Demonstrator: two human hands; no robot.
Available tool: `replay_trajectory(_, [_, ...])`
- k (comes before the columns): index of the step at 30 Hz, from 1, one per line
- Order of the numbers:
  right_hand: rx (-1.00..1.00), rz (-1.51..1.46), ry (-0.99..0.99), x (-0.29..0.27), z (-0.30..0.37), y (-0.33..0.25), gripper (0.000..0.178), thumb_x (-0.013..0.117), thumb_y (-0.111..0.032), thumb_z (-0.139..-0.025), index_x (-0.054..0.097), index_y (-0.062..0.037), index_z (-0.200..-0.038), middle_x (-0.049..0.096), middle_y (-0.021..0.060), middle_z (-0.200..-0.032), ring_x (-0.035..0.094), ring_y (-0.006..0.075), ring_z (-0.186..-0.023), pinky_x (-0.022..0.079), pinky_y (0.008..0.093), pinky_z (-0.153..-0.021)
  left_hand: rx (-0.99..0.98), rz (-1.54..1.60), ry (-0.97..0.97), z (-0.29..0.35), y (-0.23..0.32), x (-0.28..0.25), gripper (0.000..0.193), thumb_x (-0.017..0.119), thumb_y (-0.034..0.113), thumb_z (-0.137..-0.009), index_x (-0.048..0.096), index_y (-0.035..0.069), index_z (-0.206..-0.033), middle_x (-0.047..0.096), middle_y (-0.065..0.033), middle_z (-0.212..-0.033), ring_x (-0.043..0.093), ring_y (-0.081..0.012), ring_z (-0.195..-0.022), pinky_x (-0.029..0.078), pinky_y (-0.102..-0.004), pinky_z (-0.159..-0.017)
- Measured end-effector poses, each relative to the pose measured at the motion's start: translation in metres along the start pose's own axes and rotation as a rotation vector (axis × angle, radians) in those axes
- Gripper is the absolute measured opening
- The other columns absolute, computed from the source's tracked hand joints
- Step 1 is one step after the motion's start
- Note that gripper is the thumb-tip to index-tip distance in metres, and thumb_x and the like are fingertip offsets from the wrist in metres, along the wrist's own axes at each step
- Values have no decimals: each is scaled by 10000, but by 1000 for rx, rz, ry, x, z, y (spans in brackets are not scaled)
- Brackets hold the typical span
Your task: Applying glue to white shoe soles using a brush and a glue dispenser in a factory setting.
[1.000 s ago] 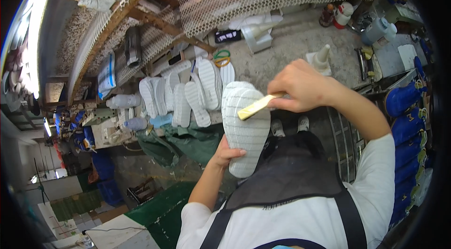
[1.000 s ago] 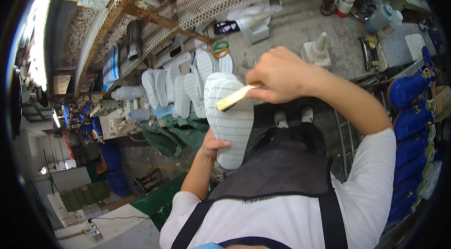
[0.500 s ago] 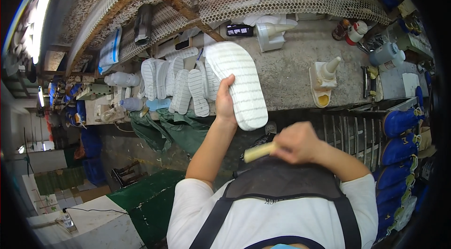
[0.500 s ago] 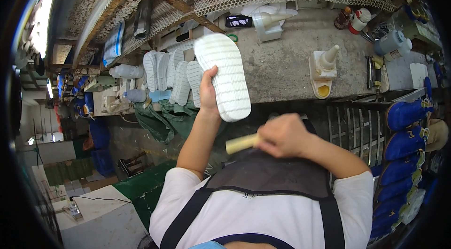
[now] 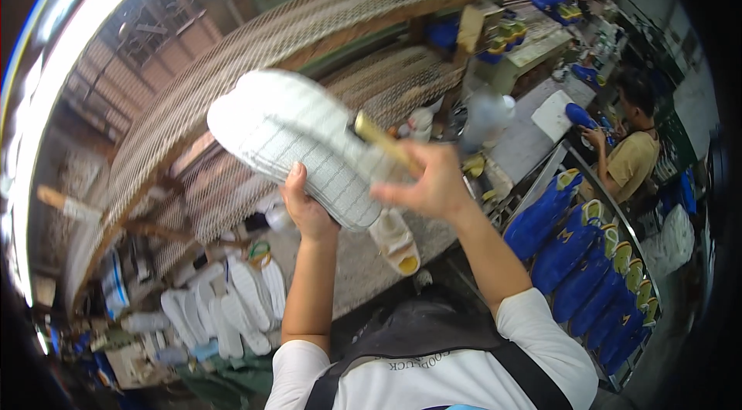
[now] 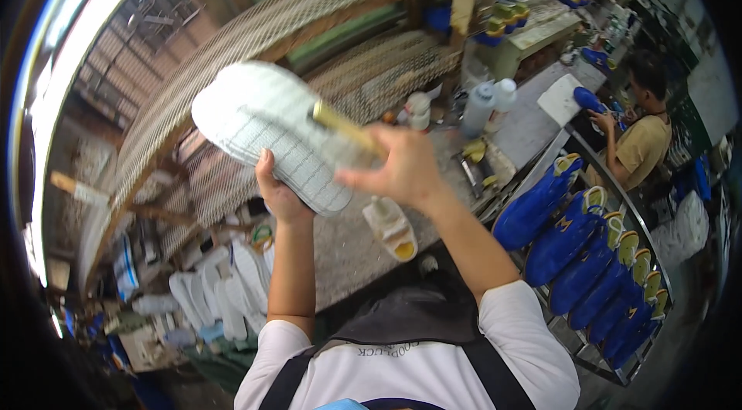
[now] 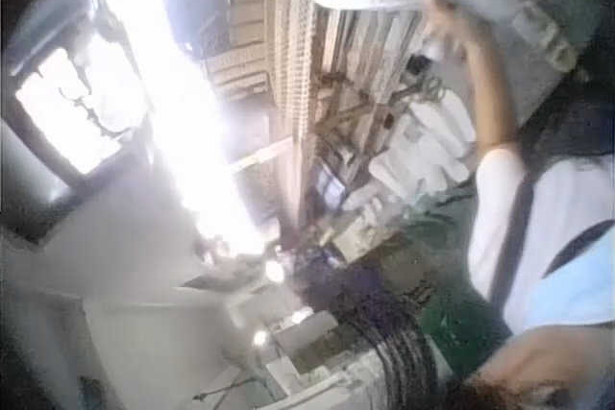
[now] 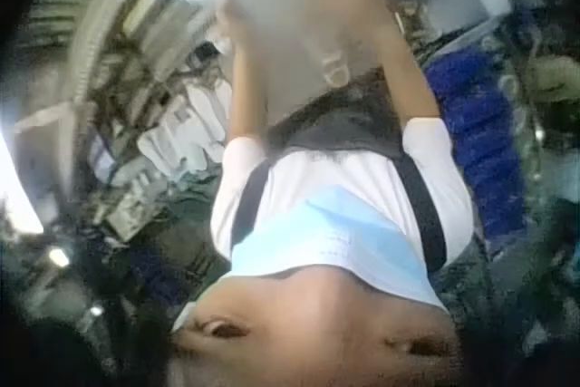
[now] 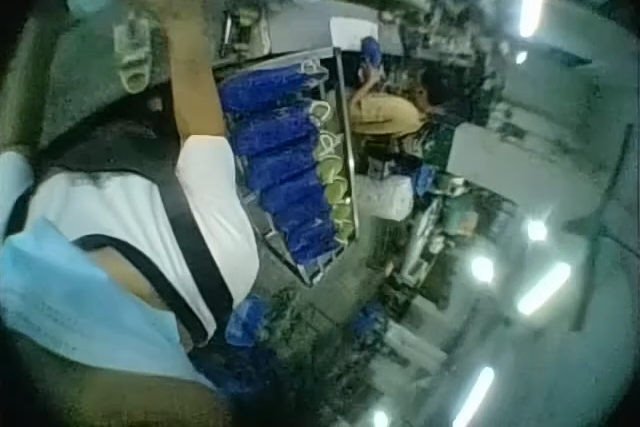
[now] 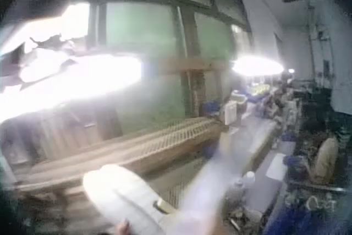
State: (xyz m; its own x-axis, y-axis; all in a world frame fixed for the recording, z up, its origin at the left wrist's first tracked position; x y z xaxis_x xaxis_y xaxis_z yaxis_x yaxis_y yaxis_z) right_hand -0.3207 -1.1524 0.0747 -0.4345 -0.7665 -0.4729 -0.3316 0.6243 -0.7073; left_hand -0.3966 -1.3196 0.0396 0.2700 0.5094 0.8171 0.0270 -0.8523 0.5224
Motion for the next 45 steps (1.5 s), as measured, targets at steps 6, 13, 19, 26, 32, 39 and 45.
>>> replay_trajectory(6, [270, 819, 333, -141, -161, 70, 652, 678, -646, -614, 671, -24, -809, 665, 160, -814, 657, 279, -762, 513, 384, -673, -387, -416, -156, -7, -50, 30, 609, 567, 333, -792, 422, -46, -1246, 595, -149, -1063, 614, -256, -916, 513, -374, -819])
replay_trajectory(13, [293, 1091, 361, -158, -183, 122, 775, 557, -716, -691, 654, 2, -965, 673, 133, -831, 654, 270, -781, 494, 346, -700, -752, -170, -27, 55, -42, -67, 668, 590, 285, -760, 383, -36, -1309, 575, -183, -1142, 591, -300, -1030, 514, -426, -853])
replay_trajectory(19, [3, -276, 231, 6, -8, 42, 428, 387, -383, -955, 589, -9, -1004, 455, -35, -641, 402, 66, -569, 301, 205, -532, -792, 123, 65, 120, 10, -129, 673, 580, 273, -738, 387, -68, -1285, 580, -224, -1111, 603, -360, -992, 523, -448, -836])
replay_trajectory(26, [835, 135, -467, 84, 237, 144, 351, 550, -402, -850, 658, -81, -942, 657, 143, -772, 636, 330, -750, 473, 397, -640, -901, -53, 458, 225, 46, -187, 588, 578, 198, -740, 433, -63, -1246, 602, -206, -1081, 631, -313, -934, 536, -408, -803])
replay_trajectory(32, [775, 451, -582, 108, 306, 202, 330, 538, -413, -849, 657, -107, -875, 654, 155, -801, 624, 361, -784, 477, 457, -666, -1043, -191, 567, 294, 62, -197, 577, 607, 154, -726, 449, -36, -1247, 602, -169, -1096, 627, -277, -947, 532, -394, -811])
replay_trajectory(39, [890, 228, -687, 123, 327, 231, 359, 554, -421, -853, 685, -87, -839, 607, 99, -624, 602, 254, -625, 452, 378, -580, -1117, -114, 546, 313, 65, -194, 625, 607, 148, -708, 404, -47, -1267, 587, -192, -1102, 622, -291, -948, 530, -400, -809])
replay_trajectory(45, [678, -626, -921, 106, 222, 121, 270, 596, -274, -864, 677, -20, -827, 550, -22, -569, 484, 93, -528, 366, 242, -498, -1161, -100, 377, 268, 42, -186, 671, 639, 147, -679, 405, -45, -1278, 582, -174, -1132, 602, -269, -993, 488, -374, -875])
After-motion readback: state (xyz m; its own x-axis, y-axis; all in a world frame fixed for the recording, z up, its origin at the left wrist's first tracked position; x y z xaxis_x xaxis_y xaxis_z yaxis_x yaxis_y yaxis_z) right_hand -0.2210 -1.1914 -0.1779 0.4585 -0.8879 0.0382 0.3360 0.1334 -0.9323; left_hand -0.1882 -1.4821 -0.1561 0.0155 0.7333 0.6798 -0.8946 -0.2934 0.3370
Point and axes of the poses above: each hand's wrist, its own z-axis away from the middle knuckle, its own x-axis out of the palm, y = z × x, the point moved 3 cm from there along -z, towards the middle knuckle
